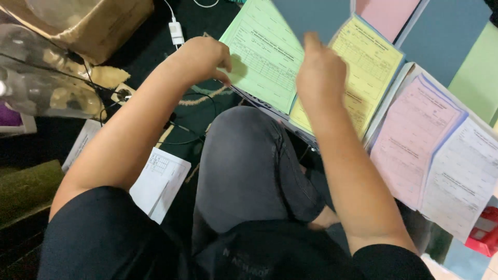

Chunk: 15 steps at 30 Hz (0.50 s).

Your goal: The person is collating different colored paper forms and stapling them into sets while sitting on the floor.

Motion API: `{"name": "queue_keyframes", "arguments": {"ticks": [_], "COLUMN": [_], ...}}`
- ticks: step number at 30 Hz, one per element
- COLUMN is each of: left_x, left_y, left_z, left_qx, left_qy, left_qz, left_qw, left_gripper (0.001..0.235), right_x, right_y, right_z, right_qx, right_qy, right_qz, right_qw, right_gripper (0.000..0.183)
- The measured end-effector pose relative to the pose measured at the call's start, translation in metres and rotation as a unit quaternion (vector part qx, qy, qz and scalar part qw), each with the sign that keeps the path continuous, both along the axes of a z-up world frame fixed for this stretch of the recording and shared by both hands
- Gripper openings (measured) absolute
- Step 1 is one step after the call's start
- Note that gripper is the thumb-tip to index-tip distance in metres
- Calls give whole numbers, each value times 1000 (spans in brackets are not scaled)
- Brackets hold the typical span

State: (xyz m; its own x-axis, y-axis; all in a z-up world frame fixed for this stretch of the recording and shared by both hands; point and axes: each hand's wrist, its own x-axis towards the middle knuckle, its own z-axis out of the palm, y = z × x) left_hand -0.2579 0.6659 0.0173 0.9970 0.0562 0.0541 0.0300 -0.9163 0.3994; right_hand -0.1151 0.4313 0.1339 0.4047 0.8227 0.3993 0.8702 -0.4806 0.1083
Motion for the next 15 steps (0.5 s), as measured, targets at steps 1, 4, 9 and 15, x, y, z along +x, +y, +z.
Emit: {"name": "queue_keyframes", "arguments": {"ticks": [1,4,9,15], "left_x": [1,1,-13,-26], "left_y": [3,10,13,-19], "left_z": [-4,-9,0,49], "left_qx": [-16,-35,-18,41], "left_qy": [-2,-18,6,-238], "left_qz": [-2,-14,6,-62], "left_qw": [1000,999,1000,968], "left_gripper": [39,43,29,15], "right_x": [-6,-24,-52,-61], "right_y": [15,32,24,28], "right_z": [-19,-65,-102,-111], "right_qx": [-36,-100,-78,25], "right_qy": [45,113,67,86], "right_qz": [-11,-24,43,-53], "right_qw": [998,988,994,995], "right_gripper": [18,11,15,47]}}
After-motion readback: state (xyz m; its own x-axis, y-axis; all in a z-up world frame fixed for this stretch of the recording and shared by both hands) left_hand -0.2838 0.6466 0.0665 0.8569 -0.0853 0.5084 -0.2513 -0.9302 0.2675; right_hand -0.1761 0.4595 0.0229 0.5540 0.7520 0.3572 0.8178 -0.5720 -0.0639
